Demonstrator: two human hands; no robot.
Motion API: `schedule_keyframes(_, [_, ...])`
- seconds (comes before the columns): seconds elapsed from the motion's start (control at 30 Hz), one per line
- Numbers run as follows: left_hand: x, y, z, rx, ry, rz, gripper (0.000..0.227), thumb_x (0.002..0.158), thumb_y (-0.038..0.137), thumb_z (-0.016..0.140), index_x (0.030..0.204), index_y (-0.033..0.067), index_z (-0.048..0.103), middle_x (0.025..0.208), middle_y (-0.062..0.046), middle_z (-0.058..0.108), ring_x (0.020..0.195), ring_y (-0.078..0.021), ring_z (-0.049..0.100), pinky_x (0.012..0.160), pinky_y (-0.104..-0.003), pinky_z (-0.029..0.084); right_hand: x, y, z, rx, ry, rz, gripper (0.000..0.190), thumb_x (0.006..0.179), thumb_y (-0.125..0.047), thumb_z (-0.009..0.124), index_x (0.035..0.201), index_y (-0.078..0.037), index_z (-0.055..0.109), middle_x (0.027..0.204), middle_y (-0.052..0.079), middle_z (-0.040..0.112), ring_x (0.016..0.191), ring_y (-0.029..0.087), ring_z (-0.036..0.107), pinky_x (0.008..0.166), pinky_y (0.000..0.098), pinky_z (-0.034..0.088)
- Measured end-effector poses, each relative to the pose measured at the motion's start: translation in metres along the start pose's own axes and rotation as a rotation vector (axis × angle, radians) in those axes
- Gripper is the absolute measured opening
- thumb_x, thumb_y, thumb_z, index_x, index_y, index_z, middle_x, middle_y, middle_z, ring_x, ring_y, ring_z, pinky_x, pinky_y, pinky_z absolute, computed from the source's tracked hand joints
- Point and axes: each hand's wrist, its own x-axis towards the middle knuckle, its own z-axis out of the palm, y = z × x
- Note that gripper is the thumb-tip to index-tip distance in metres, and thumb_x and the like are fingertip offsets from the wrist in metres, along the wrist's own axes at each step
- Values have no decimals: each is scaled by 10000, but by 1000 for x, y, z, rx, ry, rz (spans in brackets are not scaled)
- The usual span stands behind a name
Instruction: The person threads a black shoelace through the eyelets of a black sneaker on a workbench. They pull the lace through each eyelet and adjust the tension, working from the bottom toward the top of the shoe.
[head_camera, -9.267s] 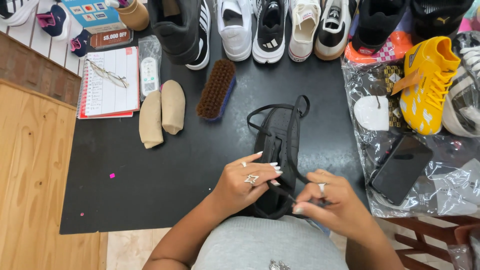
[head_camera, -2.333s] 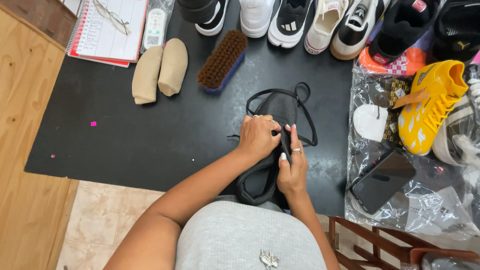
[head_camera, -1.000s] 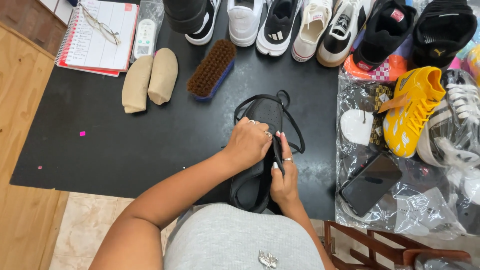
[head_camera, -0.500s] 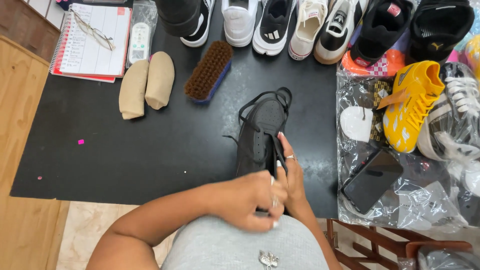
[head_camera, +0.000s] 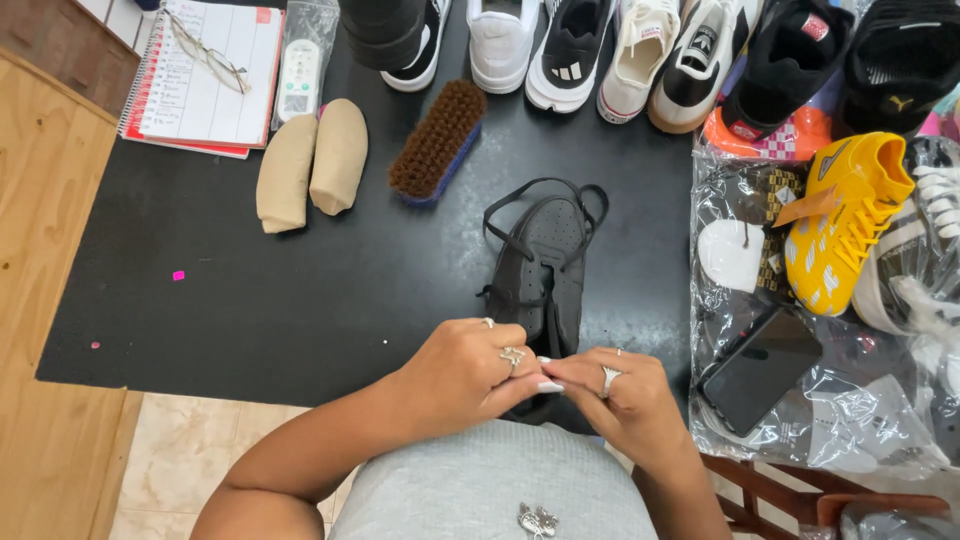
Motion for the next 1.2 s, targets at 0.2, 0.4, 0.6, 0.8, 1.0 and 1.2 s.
schedule_keyframes(0.2, [10,-45,-16,-353,65,-281,323,1018,216,552,790,84,740,742,-21,642,697,-131,622,679,-299,490,5,19,7,216,22,305,136,869,-62,736,991,-85,792,882,65,798,760,148,758,704,228,570])
schedule_keyframes(0.4, [-22,-99,31,115,-134,-462,332,884,176,651,1187,67,732,1155,-130,748,1076,-344,704,848,-430,564,0,65,15,689,315,449,112,823,116,706,933,126,715,687,186,668,563,165,587,553,298,518])
schedule_keyframes(0.6, [-27,-101,30,248,189,-354,185,857,152,652,1008,164,758,966,-2,767,939,-220,732,801,-320,561,31,58,18,752,236,278,77,885,55,666,914,98,722,784,178,654,786,220,633,777,335,536])
schedule_keyframes(0.8, [8,-42,-34,-12,108,-184,178,925,68,645,1075,104,734,813,-69,739,759,-255,728,689,-306,585,65,33,20,761,-103,233,100,927,-17,641,916,32,728,1484,265,557,1386,364,498,1126,506,367])
schedule_keyframes(1.0, [15,-60,-9,-537,276,-224,154,900,52,740,1044,80,788,763,-73,741,688,-141,699,629,-253,565,54,46,36,739,-70,311,78,906,-27,704,884,26,756,869,152,754,838,172,695,805,368,574])
schedule_keyframes(1.2, [13,-80,25,-1030,338,-364,190,850,-37,770,1039,-50,774,808,-121,692,734,-127,685,631,-247,592,44,48,48,958,21,355,101,933,23,662,889,79,733,838,166,709,793,151,657,714,315,590])
